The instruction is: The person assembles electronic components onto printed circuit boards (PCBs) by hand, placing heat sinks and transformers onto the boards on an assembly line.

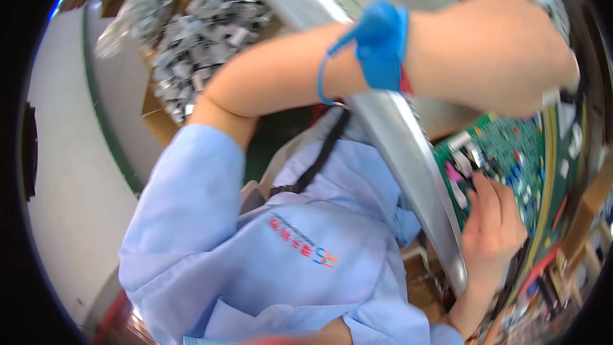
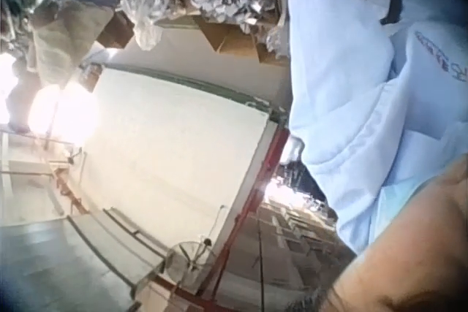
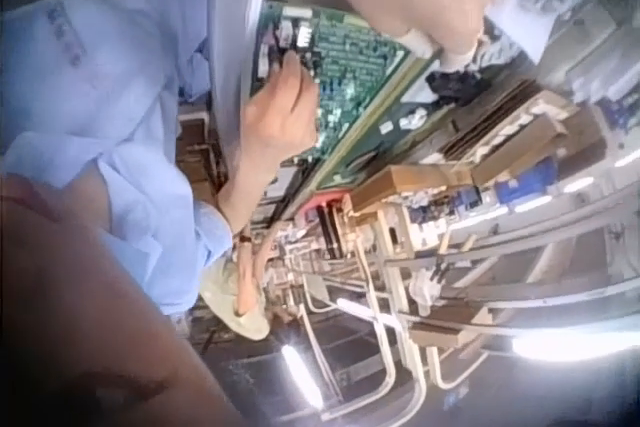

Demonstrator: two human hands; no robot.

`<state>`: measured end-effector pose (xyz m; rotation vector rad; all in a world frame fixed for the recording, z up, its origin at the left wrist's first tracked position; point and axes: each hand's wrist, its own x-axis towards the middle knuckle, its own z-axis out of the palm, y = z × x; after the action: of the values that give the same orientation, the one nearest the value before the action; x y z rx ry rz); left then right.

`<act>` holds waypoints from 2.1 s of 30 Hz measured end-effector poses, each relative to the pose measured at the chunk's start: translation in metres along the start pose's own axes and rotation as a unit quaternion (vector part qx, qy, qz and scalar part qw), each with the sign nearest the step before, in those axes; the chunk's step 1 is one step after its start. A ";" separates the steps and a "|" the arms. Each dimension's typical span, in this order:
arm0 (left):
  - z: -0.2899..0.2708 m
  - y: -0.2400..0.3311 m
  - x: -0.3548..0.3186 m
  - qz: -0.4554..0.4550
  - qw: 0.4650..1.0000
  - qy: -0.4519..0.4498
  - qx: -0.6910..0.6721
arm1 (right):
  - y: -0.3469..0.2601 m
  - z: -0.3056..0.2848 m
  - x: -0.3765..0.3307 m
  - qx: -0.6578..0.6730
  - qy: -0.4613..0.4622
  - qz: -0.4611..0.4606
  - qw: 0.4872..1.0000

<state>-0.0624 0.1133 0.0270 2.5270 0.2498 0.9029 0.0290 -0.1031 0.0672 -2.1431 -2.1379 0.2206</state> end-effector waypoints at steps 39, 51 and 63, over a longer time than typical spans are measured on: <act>-0.046 0.119 -0.122 -0.208 0.917 -0.052 -0.337 | -0.021 -0.006 -0.045 0.347 0.183 -0.013 0.920; 0.026 0.133 -0.105 0.027 0.937 -0.130 -0.322 | -0.017 0.020 -0.114 0.377 0.237 0.085 0.891; 0.042 0.146 -0.083 -0.005 0.864 -0.118 -0.489 | -0.014 0.010 -0.132 0.471 0.256 0.140 0.832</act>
<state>-0.0964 -0.0565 0.0201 1.6360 -0.2347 0.4943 0.0140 -0.2348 0.0639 -1.6091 -1.0395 0.5185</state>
